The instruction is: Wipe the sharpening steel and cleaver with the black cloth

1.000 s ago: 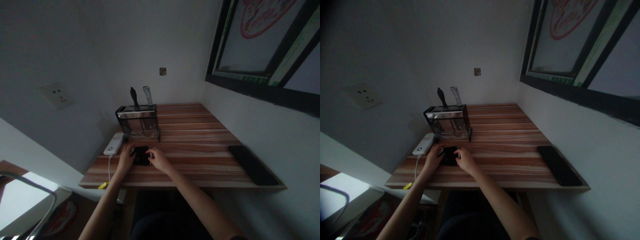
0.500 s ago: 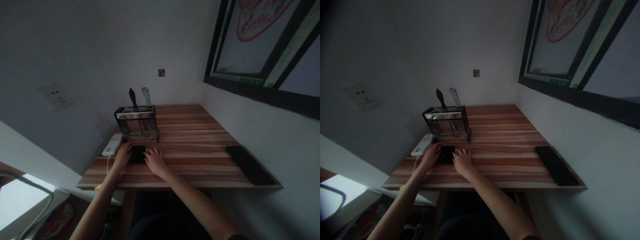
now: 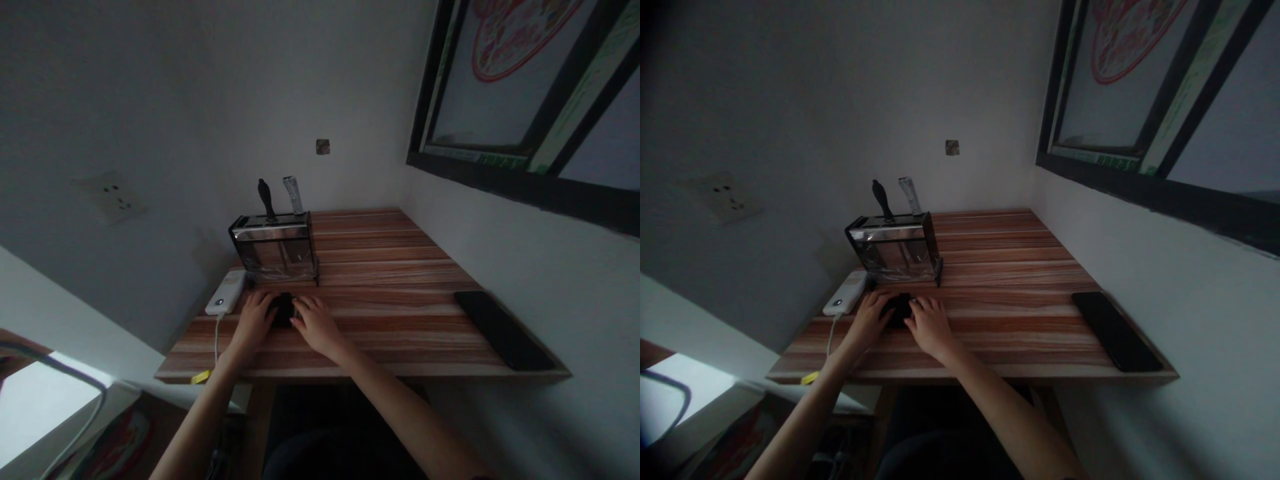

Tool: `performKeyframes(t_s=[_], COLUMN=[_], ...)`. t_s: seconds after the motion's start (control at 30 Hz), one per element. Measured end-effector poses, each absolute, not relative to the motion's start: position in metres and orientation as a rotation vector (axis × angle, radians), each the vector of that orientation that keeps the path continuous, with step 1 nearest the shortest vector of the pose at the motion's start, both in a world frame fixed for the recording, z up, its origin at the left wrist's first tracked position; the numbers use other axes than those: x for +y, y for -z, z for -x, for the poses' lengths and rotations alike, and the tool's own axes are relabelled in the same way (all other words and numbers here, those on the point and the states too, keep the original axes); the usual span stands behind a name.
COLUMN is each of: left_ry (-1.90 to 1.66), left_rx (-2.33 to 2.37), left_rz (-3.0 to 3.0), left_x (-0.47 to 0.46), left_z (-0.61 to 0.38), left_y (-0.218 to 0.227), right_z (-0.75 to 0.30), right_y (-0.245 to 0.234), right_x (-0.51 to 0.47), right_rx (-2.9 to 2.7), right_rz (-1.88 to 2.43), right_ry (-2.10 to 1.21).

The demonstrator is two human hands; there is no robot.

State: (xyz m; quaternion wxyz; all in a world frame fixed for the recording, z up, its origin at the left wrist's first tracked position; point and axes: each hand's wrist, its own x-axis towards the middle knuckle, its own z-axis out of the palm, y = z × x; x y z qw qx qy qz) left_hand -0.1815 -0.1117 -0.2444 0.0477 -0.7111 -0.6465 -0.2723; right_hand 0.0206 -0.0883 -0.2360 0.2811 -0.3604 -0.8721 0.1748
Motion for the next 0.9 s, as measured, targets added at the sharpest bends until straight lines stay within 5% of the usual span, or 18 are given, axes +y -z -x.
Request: performKeyframes(t_s=[0.27,0.73,0.9], left_ry=[0.671,1.133,1.317], left_rx=[-1.920,-1.953,-1.819], left_rz=[2.338,2.364,2.765], left_x=[-0.116,-0.105,-0.078], left_z=[0.167,0.135,0.055], left_y=[0.256,0.220,0.202], right_z=[-0.082,-0.167,-0.142], right_y=[0.238,0.220,0.206], right_x=[-0.098,-0.068,-0.035], right_rx=[-2.197,-1.897,-1.737], right_rz=[0.878,0.871,0.806], right_ry=[-0.600,-0.612,-0.896])
